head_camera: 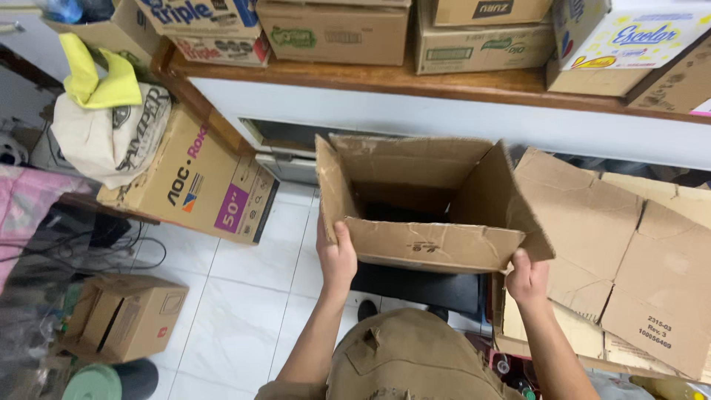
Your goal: The person picks up several flattened cardboard boxes and folds them into their three-dimensional box shape, tucking the flaps to secure them.
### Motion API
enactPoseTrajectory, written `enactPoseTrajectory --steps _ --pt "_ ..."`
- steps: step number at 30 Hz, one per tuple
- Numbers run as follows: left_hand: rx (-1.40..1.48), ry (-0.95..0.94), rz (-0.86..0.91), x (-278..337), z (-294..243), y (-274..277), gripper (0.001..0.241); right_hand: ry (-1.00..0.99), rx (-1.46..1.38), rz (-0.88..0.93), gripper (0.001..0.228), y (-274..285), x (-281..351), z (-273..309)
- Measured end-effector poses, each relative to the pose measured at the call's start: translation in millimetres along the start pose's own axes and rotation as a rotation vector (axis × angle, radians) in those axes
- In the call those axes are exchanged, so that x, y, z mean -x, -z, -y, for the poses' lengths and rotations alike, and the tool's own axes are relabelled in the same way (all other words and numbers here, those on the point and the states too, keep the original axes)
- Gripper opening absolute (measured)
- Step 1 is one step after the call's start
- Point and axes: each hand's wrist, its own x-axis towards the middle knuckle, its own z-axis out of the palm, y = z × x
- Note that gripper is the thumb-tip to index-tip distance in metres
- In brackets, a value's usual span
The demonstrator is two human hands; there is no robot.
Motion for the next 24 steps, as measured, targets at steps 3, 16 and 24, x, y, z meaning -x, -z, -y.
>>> enactPoseTrajectory --steps 3,16,24 --pt "0.032 -0.049 0.045 3 -2 5 0.077 0.271 0.188 0.090 0.083 5 -2 14" --pt "-0.225 -0.166 0.072 0 7 -3 0.070 0.579 0.243 -0.011 0.047 -12 -34 33" --pt "-0.274 -0.288 0.078 -6 20 -5 0.067 0.532 0.206 0.117 0.047 1 -41 19"
